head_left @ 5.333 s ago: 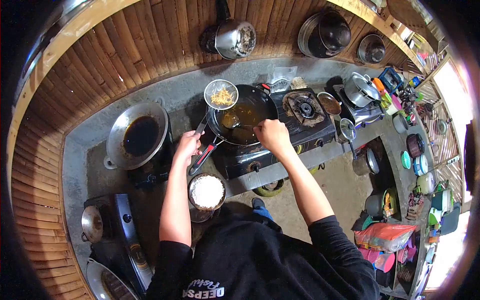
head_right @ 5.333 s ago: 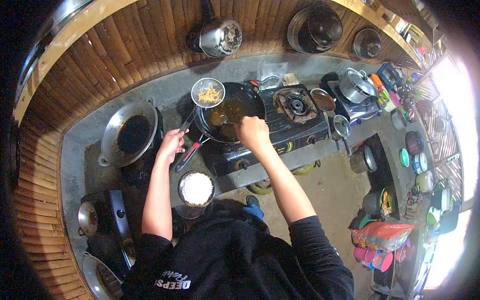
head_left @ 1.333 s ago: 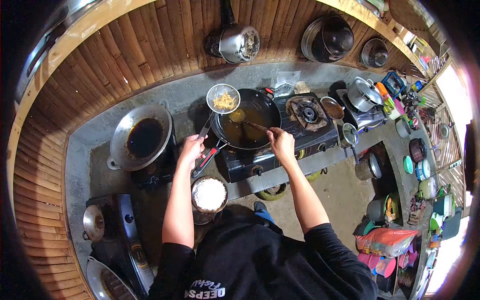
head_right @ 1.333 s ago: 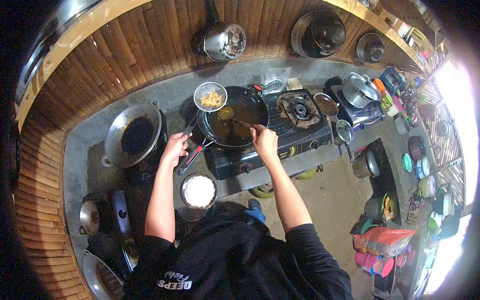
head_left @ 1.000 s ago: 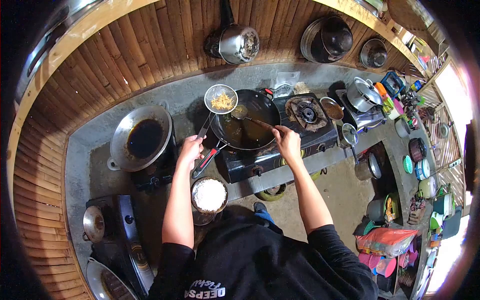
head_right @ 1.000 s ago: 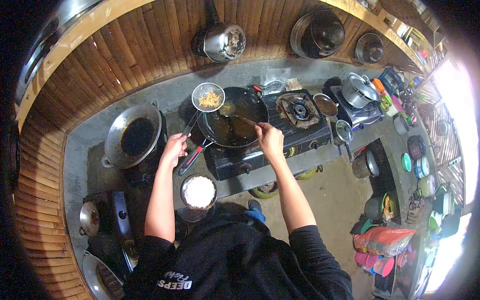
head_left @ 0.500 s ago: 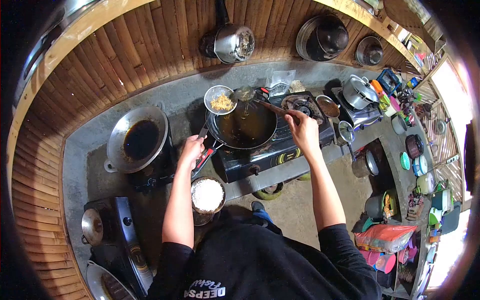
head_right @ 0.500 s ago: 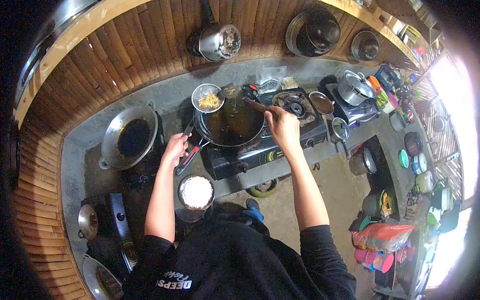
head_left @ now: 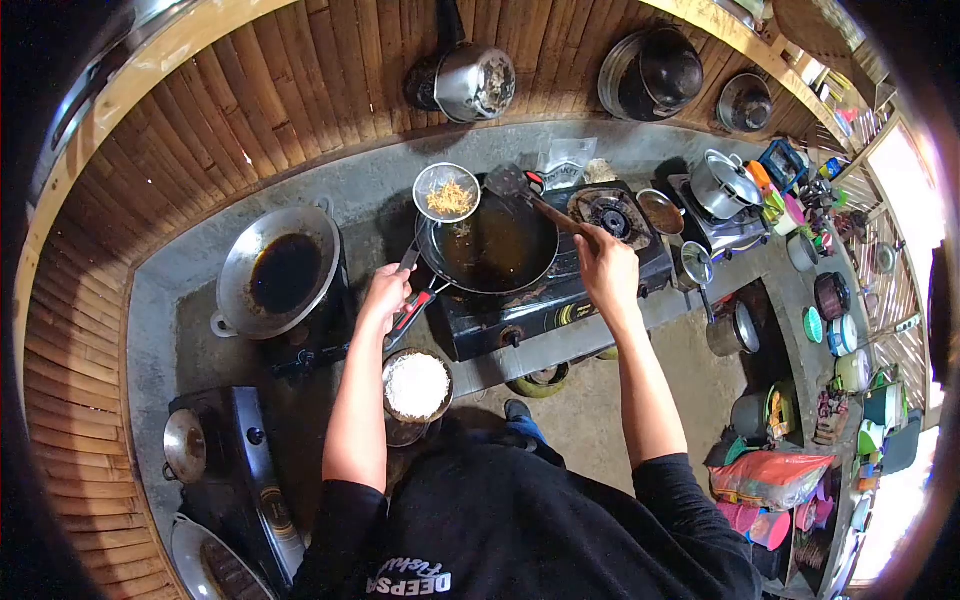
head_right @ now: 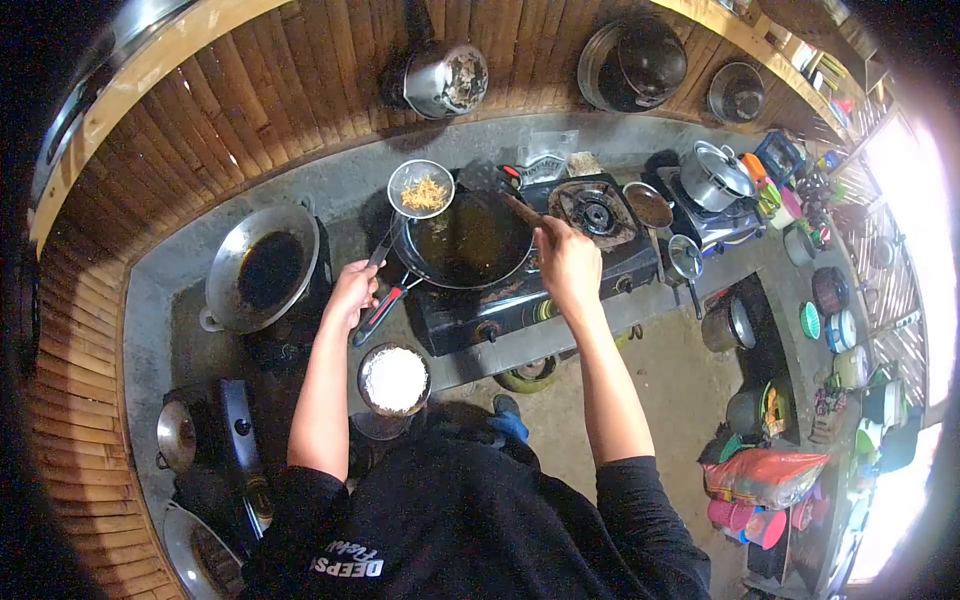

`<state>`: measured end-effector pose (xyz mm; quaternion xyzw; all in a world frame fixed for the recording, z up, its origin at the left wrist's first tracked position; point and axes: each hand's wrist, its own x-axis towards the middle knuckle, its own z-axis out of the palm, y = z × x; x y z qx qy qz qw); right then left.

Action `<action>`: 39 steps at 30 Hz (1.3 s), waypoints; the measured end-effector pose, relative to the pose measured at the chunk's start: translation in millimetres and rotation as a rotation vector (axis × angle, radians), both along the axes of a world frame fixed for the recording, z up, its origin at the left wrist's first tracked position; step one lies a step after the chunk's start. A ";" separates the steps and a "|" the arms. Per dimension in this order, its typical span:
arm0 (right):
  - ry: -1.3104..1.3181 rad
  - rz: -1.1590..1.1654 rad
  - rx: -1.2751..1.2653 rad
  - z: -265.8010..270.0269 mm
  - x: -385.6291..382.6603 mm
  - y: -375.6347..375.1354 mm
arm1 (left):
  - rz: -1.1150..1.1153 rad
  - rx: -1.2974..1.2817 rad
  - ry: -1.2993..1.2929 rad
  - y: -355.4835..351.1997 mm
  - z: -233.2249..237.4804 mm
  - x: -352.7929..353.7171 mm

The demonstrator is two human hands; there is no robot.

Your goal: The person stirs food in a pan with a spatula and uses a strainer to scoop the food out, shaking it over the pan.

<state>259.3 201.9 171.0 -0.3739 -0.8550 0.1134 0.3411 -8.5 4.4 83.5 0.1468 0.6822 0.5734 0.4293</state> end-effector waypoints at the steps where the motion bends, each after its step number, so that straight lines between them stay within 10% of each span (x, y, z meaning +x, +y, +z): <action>1: -0.019 -0.026 -0.053 -0.1 1.9 1.0 | 0.003 0.010 -0.015 -0.8 -1.0 -0.5; 39: 0.090 0.025 -0.262 -106.0 -45.7 5.9 | 0.037 0.026 -0.042 -9.0 -6.6 -5.1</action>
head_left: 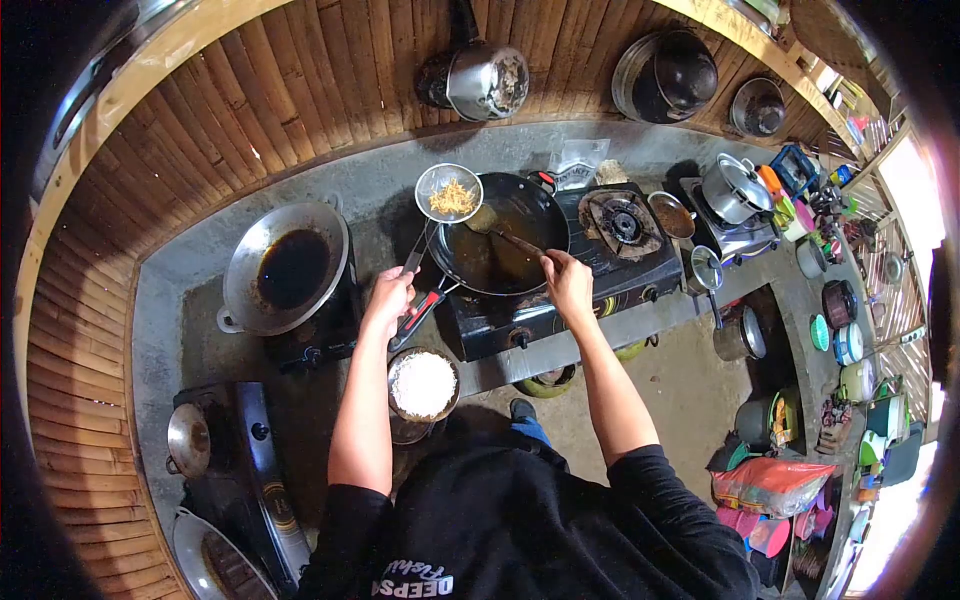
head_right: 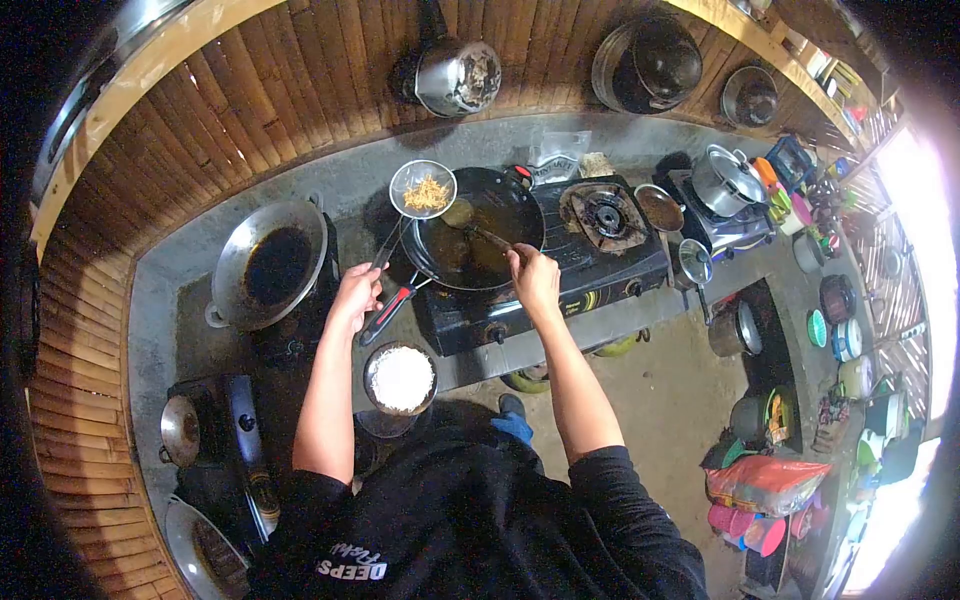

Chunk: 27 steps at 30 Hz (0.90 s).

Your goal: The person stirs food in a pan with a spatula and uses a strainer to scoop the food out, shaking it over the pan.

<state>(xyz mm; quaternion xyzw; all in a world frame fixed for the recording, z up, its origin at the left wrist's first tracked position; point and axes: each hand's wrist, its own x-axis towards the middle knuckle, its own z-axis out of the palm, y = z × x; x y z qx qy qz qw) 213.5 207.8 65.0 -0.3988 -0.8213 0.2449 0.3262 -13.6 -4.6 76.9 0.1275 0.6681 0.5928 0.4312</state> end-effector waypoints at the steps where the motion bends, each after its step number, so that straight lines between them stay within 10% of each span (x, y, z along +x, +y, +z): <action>1: 0.020 -0.003 -0.005 -1.5 0.0 -0.7 | 0.005 -0.015 0.002 0.4 0.7 0.5; 27: -0.055 0.092 0.359 87.0 54.3 1.7 | -0.123 -0.049 0.032 10.3 3.9 3.3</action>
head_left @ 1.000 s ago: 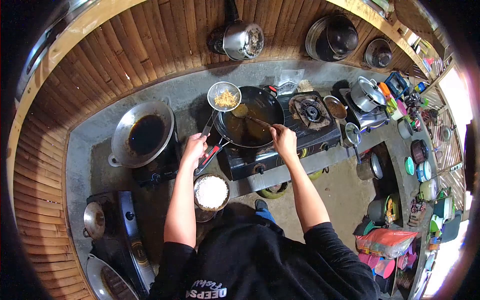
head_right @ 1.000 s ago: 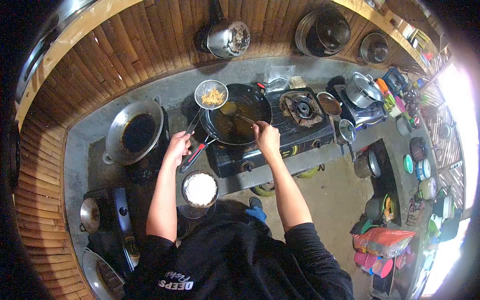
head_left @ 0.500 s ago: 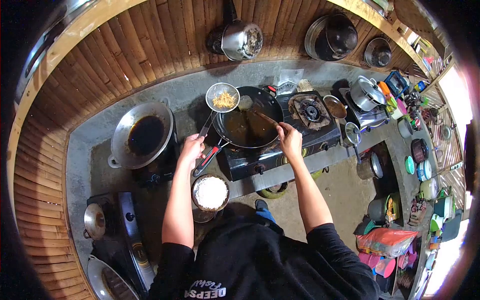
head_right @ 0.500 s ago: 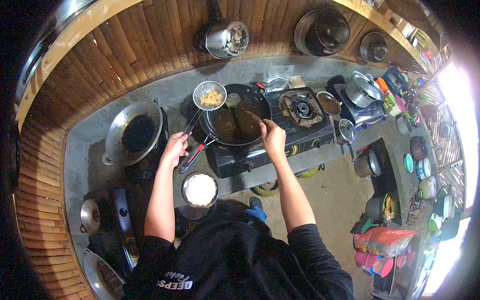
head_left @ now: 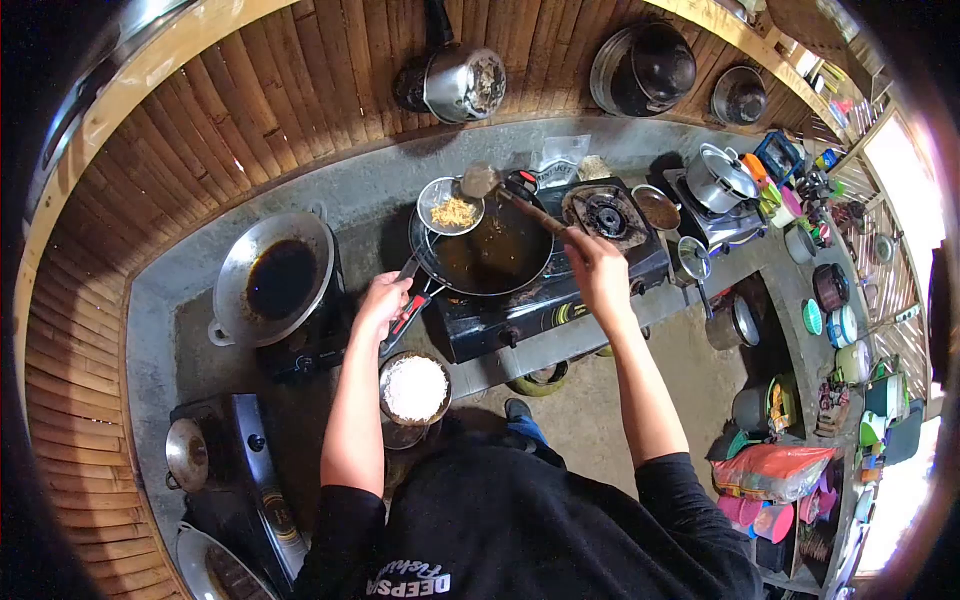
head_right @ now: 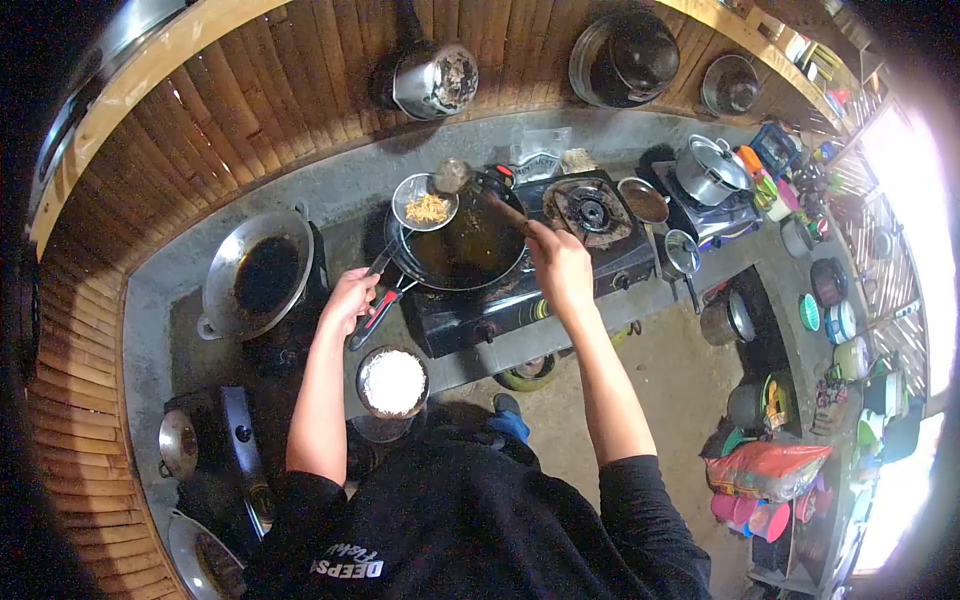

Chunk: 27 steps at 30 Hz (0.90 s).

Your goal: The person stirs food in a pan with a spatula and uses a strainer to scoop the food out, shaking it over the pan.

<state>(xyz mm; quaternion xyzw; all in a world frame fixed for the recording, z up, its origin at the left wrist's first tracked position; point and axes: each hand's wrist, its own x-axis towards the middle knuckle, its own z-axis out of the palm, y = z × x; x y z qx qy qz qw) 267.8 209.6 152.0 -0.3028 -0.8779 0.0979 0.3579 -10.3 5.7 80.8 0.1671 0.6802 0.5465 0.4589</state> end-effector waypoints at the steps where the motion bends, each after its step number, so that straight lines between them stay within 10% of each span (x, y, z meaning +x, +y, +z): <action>1: -0.038 0.025 0.123 -5.9 0.9 -0.9 | -0.002 0.004 -0.001 2.2 1.5 3.2; 27: -0.059 0.126 0.326 -25.6 -14.2 -6.6 | -0.054 0.039 0.013 -1.2 1.9 13.9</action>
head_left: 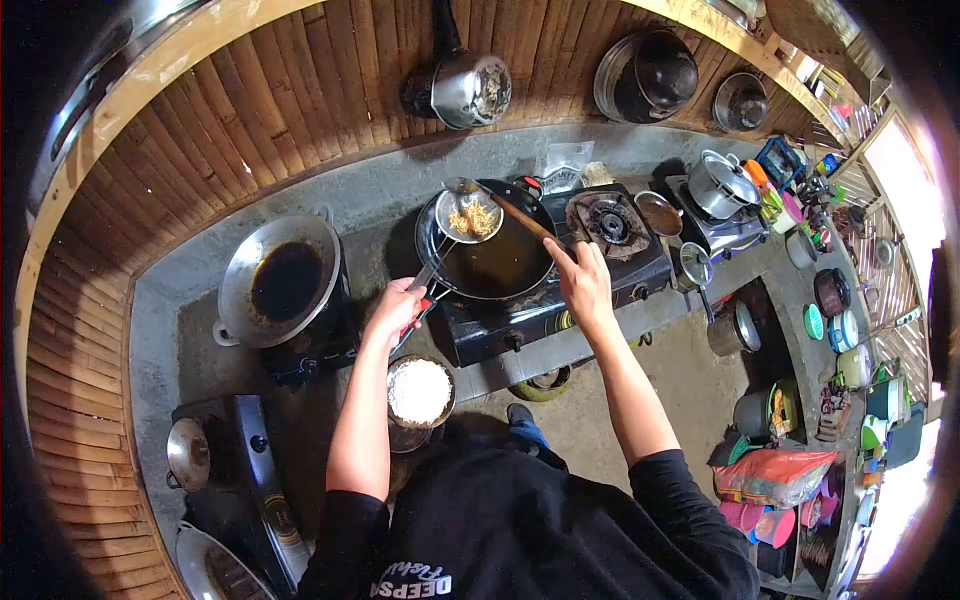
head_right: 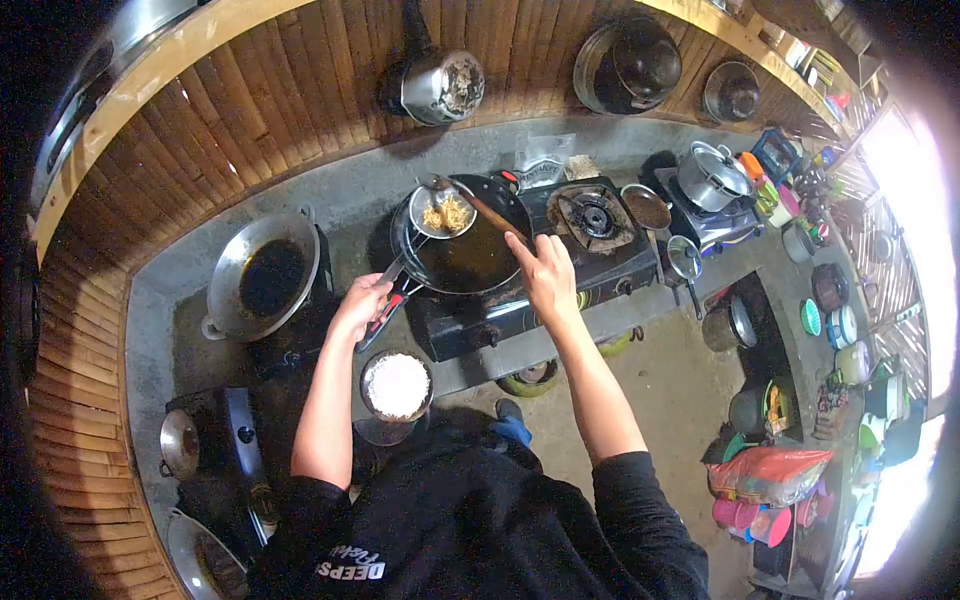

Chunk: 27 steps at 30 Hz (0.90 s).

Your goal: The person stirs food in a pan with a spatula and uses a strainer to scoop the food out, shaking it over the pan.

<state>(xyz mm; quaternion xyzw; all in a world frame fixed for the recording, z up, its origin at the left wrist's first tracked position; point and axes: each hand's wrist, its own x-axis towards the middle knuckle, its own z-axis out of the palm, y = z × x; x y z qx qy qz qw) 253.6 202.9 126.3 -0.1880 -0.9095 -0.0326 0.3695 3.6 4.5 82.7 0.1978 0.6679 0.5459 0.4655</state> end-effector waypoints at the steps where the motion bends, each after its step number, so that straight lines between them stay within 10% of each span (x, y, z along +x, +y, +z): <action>1: 0.006 0.004 -0.001 -1.8 -0.1 0.3 | 0.001 -0.007 0.002 0.1 -1.5 0.6; 27: 0.385 -0.311 -0.434 -31.9 36.6 -5.5 | 0.108 0.045 0.059 -7.1 23.9 -8.5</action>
